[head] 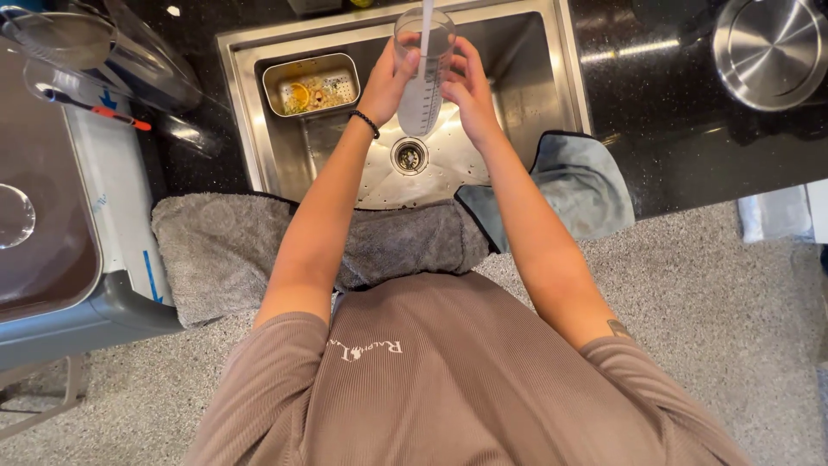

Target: The recorder cleans espresso machine components, washes a cup, uses an immersion blender, and organizes cleaning rags in a cafe setting.

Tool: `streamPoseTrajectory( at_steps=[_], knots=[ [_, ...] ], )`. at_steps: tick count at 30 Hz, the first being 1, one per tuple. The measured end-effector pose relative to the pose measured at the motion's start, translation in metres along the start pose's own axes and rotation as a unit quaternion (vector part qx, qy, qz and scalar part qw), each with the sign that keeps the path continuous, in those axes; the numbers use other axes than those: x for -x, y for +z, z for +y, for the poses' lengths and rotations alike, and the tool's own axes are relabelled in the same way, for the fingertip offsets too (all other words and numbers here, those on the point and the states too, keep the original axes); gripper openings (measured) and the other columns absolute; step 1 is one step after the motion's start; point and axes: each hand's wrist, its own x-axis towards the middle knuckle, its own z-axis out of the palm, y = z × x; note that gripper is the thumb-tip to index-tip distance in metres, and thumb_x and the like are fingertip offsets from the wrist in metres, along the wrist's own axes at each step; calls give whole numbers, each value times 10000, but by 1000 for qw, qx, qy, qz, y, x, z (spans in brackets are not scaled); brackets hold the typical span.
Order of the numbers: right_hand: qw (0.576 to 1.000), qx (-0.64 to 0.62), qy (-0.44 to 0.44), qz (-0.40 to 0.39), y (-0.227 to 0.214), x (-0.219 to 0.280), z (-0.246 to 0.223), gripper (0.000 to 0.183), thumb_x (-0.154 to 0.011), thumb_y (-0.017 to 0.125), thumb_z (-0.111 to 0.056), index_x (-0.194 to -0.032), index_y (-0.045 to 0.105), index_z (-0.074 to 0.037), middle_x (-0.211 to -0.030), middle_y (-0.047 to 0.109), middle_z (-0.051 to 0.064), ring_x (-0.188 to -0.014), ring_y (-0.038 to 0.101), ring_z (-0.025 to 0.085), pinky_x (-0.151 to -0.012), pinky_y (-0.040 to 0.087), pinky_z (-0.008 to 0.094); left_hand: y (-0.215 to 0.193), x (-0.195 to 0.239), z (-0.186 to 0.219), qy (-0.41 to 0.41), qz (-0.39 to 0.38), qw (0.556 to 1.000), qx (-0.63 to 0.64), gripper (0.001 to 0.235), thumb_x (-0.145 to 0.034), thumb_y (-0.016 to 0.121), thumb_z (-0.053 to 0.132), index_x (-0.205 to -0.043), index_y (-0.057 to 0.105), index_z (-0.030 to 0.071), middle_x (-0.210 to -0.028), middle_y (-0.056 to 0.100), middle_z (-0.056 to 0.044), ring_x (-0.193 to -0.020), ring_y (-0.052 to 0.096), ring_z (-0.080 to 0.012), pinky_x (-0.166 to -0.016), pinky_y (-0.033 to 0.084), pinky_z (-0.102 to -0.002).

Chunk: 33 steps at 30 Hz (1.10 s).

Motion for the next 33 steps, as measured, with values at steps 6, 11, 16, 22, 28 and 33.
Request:
streamPoseTrajectory(
  at_steps=[6,11,16,22,28,33],
  knots=[
    [999,46,-21,-14,23,1,-14,911,-886,738,41,-1578,193,-190,-1501,485,107,-1345,576,233,-1088,538,386,2,6,15,4,6,1000,-28,581,-1055,584,516,-1420,485,75,-1247,665,-74,-1195,611,-159,-1066,479,-329],
    [987,148,-38,46,33,2,-12,1056,-786,926,-64,-1545,198,-166,-1459,486,111,-1288,598,244,-1055,541,392,-4,1,-4,10,-33,999,-5,665,-1058,470,632,-1423,497,77,-1290,631,-86,-1204,598,-172,-1076,475,-350],
    [971,207,-88,85,32,1,-2,1097,-723,992,-144,-1539,258,-136,-1442,500,121,-1287,584,256,-1078,515,409,-21,-34,-37,-98,-42,984,144,915,-951,233,819,-1413,572,106,-1357,632,-90,-1172,610,-220,-1017,486,-382],
    [972,175,-141,75,25,-13,13,1104,-696,973,-180,-1547,275,-103,-1444,525,123,-1343,538,244,-1131,463,409,-26,-133,-79,-307,-60,928,204,1196,-795,289,1002,-1559,455,98,-1555,452,-220,-1178,580,-321,-1060,416,-580],
    [979,170,-82,72,43,-16,-8,1059,-625,965,-149,-1466,325,-89,-1353,577,115,-1206,603,230,-1035,509,398,-25,-190,-111,-347,-92,893,270,834,-892,469,937,-1050,662,141,-924,663,-112,-825,624,-296,-842,452,-564],
    [975,204,-28,77,50,-14,-27,1042,-620,959,-122,-1455,336,-124,-1350,576,102,-1180,618,203,-1014,514,368,-21,-190,-15,-268,-38,905,327,621,-862,471,745,-1109,689,218,-1052,731,6,-956,611,-212,-800,483,-466]
  ],
)
